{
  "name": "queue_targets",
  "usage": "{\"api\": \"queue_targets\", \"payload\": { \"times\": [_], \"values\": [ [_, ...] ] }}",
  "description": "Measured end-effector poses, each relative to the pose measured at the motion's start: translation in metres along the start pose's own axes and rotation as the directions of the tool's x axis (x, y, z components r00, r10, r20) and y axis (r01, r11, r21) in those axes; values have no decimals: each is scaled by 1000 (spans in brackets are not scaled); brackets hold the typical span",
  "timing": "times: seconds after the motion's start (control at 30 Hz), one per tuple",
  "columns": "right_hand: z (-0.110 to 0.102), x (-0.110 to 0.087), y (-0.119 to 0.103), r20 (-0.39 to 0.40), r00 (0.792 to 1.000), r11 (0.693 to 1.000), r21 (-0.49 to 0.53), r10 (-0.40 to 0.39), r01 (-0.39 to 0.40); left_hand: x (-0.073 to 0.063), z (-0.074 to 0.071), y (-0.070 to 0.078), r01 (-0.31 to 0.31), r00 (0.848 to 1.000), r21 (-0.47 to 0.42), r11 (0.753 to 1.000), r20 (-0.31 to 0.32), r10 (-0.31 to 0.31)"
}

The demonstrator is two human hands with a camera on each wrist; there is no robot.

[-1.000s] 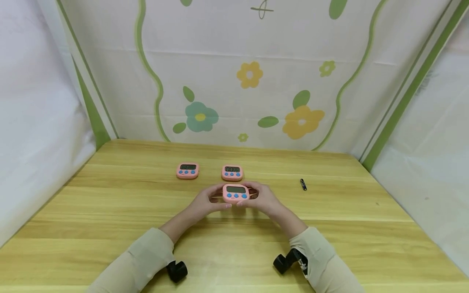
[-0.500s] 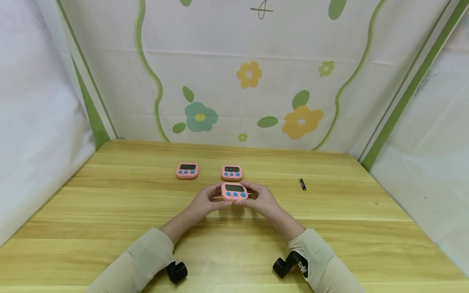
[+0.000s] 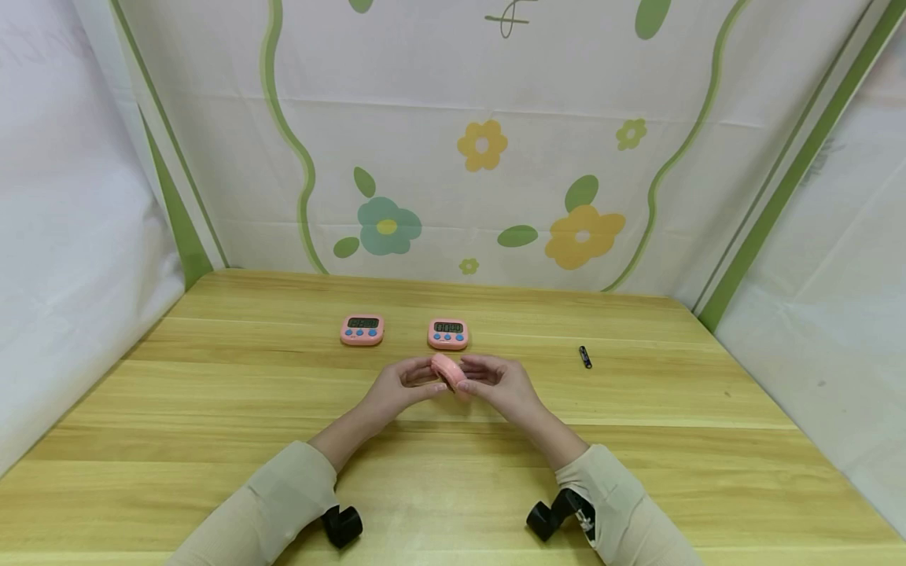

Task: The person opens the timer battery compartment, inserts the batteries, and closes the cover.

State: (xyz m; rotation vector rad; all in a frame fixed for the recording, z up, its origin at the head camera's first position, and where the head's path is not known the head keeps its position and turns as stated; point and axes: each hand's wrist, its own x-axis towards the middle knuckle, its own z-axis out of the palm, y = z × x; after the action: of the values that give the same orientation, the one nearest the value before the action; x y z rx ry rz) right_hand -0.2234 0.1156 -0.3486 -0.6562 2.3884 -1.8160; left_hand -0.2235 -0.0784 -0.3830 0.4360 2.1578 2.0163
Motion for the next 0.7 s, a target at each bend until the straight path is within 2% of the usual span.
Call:
{"api": "queue_targets", "payload": {
  "times": [0.1, 0.17, 0.33, 0.47, 0.7],
  "values": [
    [0, 2, 9, -10, 1000, 1000, -8, -11, 10, -1, 1, 0, -13, 999, -41, 999, 36, 15],
    [1, 1, 2, -22, 1000, 1000, -12, 0, 0, -2, 2, 3, -12, 999, -56, 998, 49, 15],
    [0, 0, -1, -22, 999, 997, 66, 37, -35, -7, 4, 12, 5, 1000, -31, 1000, 26, -4],
    [-2, 2, 9, -6, 999, 989, 140, 43, -42, -10, 6, 20, 4, 1000, -26, 1000, 0, -4],
    [-4, 3, 13, -1, 993, 961, 252, 119, -115, -2, 4, 4, -7, 999, -30, 1000, -43, 6]
  ]
}}
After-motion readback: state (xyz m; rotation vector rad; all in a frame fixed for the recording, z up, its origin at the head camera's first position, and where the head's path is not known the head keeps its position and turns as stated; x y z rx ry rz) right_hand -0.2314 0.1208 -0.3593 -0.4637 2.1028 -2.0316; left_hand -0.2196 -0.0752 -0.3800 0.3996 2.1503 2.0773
